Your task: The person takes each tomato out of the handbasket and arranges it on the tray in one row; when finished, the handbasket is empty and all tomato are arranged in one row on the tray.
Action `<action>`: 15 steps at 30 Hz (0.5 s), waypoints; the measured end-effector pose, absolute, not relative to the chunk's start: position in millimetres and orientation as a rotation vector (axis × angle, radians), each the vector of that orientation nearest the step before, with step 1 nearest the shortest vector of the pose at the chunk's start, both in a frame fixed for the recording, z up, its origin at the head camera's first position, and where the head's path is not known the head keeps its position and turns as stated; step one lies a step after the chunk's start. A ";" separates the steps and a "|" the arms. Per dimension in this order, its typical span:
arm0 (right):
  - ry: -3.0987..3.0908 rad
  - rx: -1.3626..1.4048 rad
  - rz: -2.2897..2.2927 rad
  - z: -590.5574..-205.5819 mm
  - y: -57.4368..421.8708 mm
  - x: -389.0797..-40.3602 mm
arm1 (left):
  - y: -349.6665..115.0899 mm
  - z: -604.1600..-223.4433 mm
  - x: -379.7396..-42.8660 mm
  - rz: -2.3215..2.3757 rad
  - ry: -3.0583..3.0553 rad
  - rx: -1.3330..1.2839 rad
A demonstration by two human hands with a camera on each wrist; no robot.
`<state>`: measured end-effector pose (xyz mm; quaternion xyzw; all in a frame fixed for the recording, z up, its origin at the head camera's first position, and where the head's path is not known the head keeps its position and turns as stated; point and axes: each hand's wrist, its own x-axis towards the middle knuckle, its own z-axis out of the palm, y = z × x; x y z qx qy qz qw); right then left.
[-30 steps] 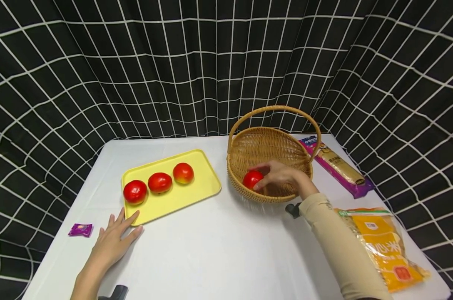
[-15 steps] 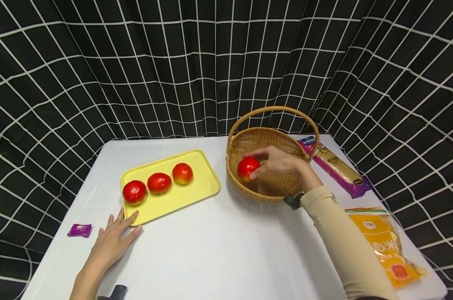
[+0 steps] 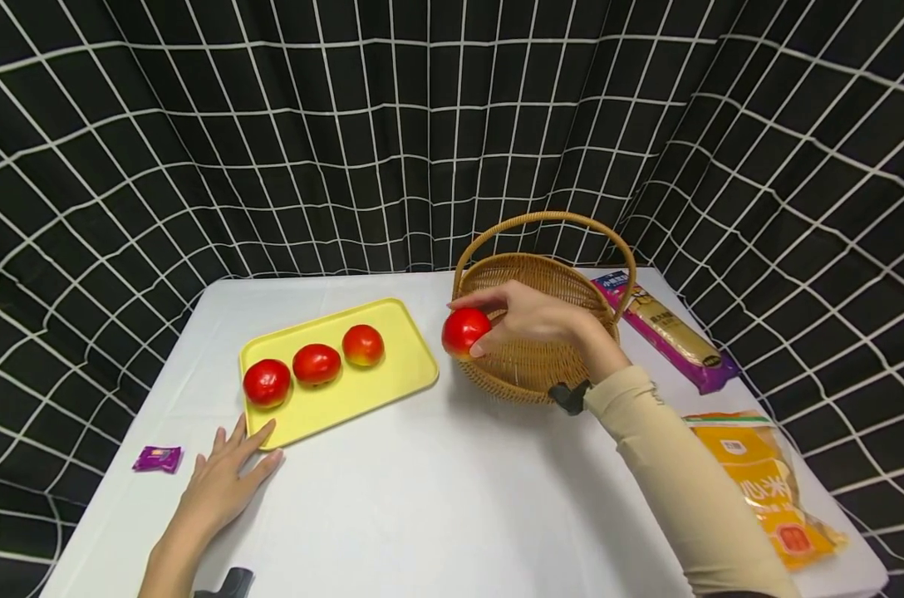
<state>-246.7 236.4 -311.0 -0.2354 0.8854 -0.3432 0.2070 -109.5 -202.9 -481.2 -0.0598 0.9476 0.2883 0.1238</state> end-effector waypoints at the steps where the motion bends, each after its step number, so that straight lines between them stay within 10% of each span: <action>1: 2.468 -0.651 -0.960 -310.3 232.6 -246.5 | -202.8 -481.5 -109.3 0.842 2.762 -0.175; 15: 2.555 -0.500 -1.247 -326.8 144.5 -270.2 | -204.1 -485.9 -110.9 0.852 2.754 -0.192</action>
